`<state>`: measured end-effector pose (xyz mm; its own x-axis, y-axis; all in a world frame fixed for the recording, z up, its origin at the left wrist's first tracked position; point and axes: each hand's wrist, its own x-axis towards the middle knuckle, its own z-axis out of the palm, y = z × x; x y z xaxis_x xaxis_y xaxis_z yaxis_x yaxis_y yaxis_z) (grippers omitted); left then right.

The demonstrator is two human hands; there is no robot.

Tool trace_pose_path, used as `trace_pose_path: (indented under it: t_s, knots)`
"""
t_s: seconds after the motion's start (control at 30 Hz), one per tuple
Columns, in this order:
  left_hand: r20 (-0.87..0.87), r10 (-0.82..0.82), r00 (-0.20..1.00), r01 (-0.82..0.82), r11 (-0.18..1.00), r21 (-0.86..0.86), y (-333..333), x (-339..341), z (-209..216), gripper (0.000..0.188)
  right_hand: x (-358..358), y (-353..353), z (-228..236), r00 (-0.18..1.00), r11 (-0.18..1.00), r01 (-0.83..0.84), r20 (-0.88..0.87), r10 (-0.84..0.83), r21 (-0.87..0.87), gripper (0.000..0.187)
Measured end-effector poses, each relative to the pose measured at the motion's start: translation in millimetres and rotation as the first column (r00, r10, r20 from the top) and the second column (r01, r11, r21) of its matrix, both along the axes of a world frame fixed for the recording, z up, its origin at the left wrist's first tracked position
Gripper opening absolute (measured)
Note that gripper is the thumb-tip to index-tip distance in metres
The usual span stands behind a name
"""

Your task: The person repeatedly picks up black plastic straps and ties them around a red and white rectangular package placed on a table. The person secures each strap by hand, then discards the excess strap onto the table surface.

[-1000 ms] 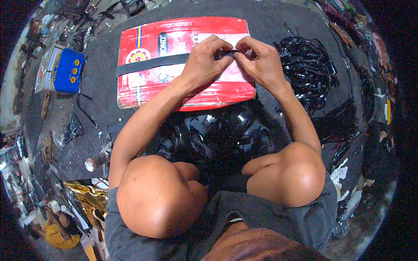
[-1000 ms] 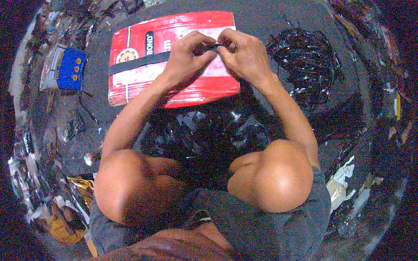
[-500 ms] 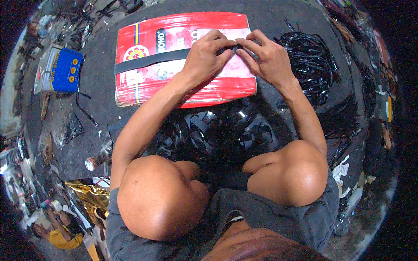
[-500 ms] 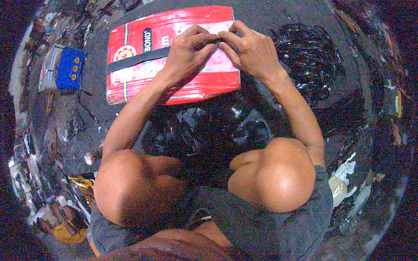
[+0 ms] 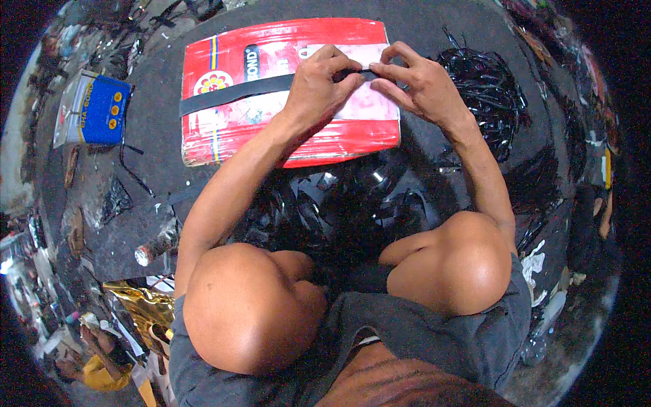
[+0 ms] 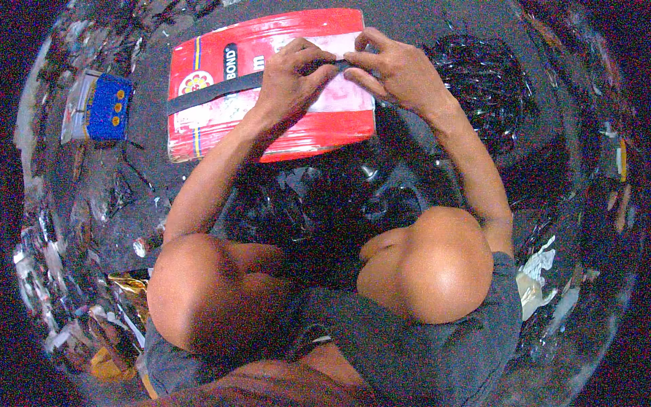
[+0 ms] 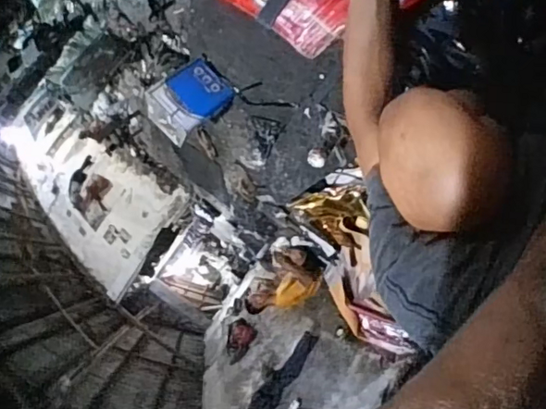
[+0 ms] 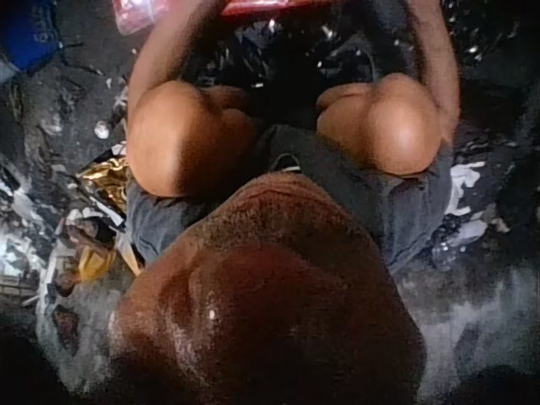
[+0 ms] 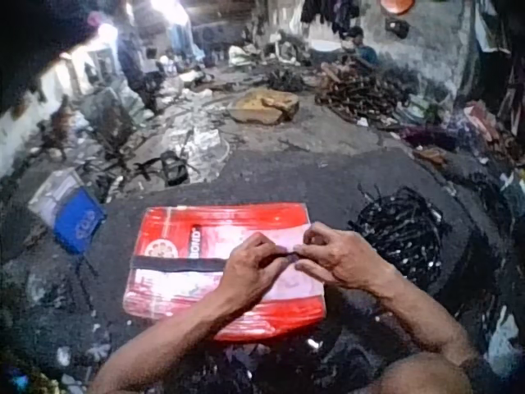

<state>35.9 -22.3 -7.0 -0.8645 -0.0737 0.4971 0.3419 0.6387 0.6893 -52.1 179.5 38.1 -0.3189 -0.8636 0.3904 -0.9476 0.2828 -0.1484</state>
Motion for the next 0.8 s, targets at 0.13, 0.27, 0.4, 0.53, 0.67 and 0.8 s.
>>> trace_pose_path:
  t_s: [0.13,0.27,0.4,0.53,0.67,0.8]
  knots:
    - [0.027,0.014,1.000,-0.016,0.999,0.050,3,2,0,0.015,2,-2,-18,0.979,0.973,0.074,0.203,-0.028,-0.219,0.021]
    - [0.027,0.021,0.999,-0.022,0.998,0.052,2,1,-1,0.014,9,-9,-35,0.929,0.900,0.275,0.332,-0.160,-0.337,0.019]
    - [0.039,0.033,0.999,-0.034,0.999,0.039,4,0,-1,0.013,6,-15,-54,0.716,0.816,0.499,0.669,-0.197,-0.293,0.017]
    - [0.049,0.016,0.999,-0.016,1.000,-0.012,2,-4,2,0.014,-3,-25,-72,0.477,0.758,0.602,0.874,-0.089,-0.251,0.012]
    - [0.070,-0.050,0.996,0.057,0.994,-0.094,-8,-14,8,0.014,4,-25,-60,0.636,0.767,0.558,0.757,-0.148,-0.319,0.018]
    - [0.076,-0.103,0.992,0.105,0.994,-0.025,0,-15,12,0.014,13,-14,-59,0.556,0.682,0.627,0.830,-0.052,-0.377,0.022]
